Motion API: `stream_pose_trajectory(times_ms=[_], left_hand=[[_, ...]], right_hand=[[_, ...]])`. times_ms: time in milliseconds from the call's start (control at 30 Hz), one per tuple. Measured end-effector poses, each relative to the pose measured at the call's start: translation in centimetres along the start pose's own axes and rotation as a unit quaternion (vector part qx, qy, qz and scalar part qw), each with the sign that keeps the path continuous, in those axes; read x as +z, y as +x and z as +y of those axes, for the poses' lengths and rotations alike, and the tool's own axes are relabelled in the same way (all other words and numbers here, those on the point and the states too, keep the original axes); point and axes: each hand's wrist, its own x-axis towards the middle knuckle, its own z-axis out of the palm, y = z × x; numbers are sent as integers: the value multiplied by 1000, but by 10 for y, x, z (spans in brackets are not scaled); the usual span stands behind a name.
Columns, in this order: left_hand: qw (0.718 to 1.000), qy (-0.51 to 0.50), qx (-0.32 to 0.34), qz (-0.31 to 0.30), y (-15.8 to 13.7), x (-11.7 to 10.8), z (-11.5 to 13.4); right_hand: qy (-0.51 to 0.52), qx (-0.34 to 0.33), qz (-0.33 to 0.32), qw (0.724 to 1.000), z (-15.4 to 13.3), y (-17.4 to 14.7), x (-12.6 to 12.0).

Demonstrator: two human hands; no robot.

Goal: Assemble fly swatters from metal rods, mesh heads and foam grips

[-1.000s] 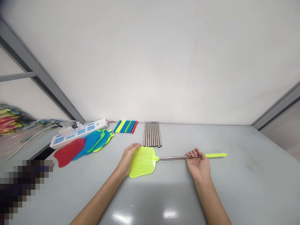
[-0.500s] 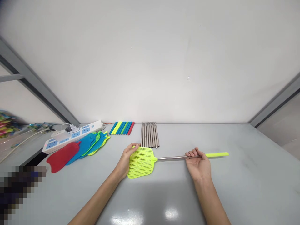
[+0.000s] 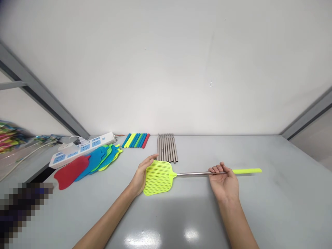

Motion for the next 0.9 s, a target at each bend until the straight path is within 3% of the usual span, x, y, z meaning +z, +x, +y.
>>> stream_pose_trajectory(times_ms=[333,567,900], left_hand=[[1000,1,27,5,8,-1,-5],[999,32,33,5,9,-6,-11],[998,37,39,26,8,-4,-10]], right_hand=[[-2,-6,13,1000,-1,-1,2],[-43,-14,-14,999,0,2,-4],[4,11,35,999,0,-1,2]])
